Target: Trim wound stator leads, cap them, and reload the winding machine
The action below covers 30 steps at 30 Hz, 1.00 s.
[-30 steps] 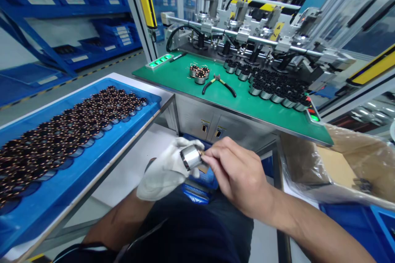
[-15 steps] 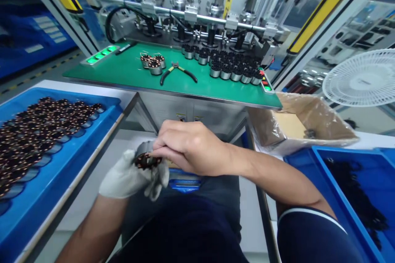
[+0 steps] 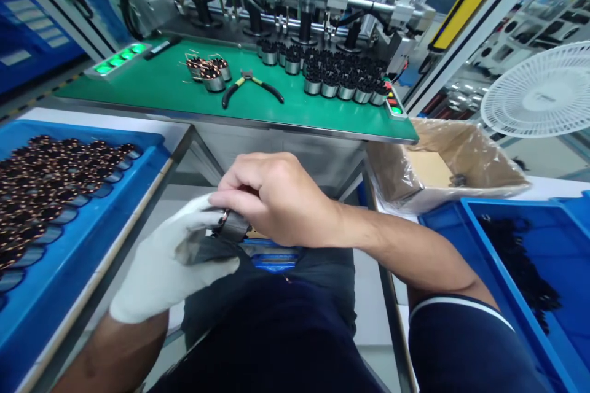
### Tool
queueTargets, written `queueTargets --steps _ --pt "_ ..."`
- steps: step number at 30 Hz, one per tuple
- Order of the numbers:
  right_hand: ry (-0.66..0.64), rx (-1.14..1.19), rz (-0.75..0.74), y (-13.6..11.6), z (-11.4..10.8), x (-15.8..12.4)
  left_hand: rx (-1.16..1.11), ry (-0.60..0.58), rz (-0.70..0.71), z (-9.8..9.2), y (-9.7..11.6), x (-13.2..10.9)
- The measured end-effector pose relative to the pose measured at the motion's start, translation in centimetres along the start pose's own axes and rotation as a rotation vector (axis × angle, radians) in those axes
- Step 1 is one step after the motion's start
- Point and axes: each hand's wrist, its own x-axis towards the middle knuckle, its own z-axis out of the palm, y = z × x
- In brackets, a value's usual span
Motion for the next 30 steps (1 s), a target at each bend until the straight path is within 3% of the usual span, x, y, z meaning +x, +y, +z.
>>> queueTargets --steps 2,4,6,9,12,14,17,20,23,27,30 --pt "-0.026 -0.004 -0.021 0.0 -0.1 0.0 0.115 -0.073 -0.016 -0.6 0.7 0.6" --pt "-0.023 0.004 -0.035 0.1 -0.2 0.1 0.206 -0.072 0.002 -0.9 1.1 1.2" --pt "0.012 0.034 -0.053 0.4 -0.2 0.1 0.199 -0.007 -0.008 -0.7 1.3 1.4" --pt "0.064 0.083 -0.087 0.7 0.3 -0.1 -0.013 0.13 -0.067 0.1 0.9 1.2" --pt "0.087 0.078 -0.123 0.5 1.0 -0.4 -0.179 0.25 0.085 0.7 -0.4 0.3" --pt "0.073 0.074 -0.157 0.5 1.1 -0.2 -0.088 0.288 0.227 0.4 -1.4 -0.2" --pt "-0.017 0.116 -0.131 1.6 0.6 2.3 0.165 0.331 0.283 -0.6 -2.2 -0.8" --pt "0.1 -0.02 0.025 4.7 0.6 7.3 0.274 0.421 0.301 -1.6 -2.0 -0.9" --pt "0.203 -0.425 0.256 8.3 2.1 12.9 0.352 0.459 0.339 -1.9 -1.4 -0.7" --pt "0.168 -0.718 0.593 10.9 4.4 16.7 0.314 0.49 0.316 -1.9 -0.5 -0.6" --pt "0.013 -0.767 0.75 11.2 3.5 16.6 0.162 0.538 0.201 -1.9 -0.1 -0.9"
